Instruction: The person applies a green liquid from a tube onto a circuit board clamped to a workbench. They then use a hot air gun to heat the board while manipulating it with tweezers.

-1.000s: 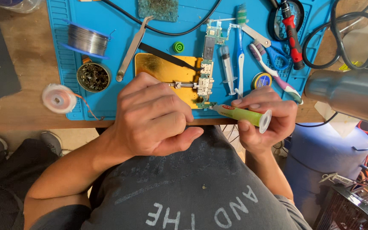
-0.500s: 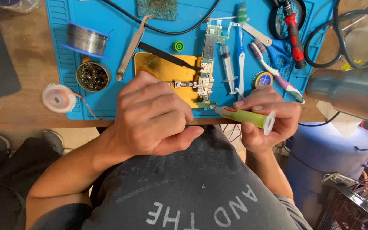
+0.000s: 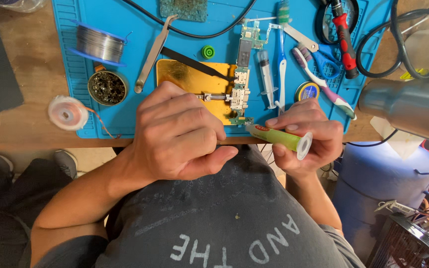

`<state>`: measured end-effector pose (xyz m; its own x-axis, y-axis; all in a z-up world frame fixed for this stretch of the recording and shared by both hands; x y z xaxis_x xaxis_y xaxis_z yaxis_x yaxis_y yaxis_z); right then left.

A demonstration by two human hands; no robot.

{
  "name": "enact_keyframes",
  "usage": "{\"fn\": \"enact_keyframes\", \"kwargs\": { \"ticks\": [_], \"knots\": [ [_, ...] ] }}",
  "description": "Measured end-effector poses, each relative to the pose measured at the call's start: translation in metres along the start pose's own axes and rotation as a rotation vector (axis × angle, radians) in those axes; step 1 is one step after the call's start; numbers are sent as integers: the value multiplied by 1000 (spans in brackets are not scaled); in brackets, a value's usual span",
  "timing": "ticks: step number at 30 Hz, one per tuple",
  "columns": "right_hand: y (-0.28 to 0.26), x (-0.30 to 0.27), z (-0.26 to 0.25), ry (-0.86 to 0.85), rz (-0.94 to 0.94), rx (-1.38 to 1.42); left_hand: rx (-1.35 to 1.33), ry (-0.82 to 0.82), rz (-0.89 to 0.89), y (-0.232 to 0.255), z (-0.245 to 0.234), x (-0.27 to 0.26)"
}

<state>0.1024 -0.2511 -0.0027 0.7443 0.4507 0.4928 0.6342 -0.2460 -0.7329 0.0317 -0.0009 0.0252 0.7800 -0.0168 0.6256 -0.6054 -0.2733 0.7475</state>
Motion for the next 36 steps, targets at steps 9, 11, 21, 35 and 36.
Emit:
{"fn": "enact_keyframes", "kwargs": {
  "ticks": [9,11,21,35,36],
  "knots": [
    [-2,0,1,0,-30,-40,-8,6,1,0,0,1],
    [0,-1,-1,-10,-25,-26,-6,3,-1,0,0,1],
    [0,0,0,8,-42,-35,-13,7,-1,0,0,1],
    [4,-2,-6,38,36,-5,-14,-3,-10,0,0,2],
    [4,-2,-4,5,26,0,-9,0,-11,0,0,3]
  ]
}}
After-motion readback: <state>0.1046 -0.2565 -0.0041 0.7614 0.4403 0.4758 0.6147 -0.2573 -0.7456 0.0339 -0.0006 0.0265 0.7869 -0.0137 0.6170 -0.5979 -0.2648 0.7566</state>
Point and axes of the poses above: each hand's wrist, its own x-axis towards the middle knuckle, its own z-axis out of the palm, y = z × x, the point moved 4 cm from there along x, towards the middle knuckle, and after that the axes turned 12 degrees about -x, right-handed, at the moved point
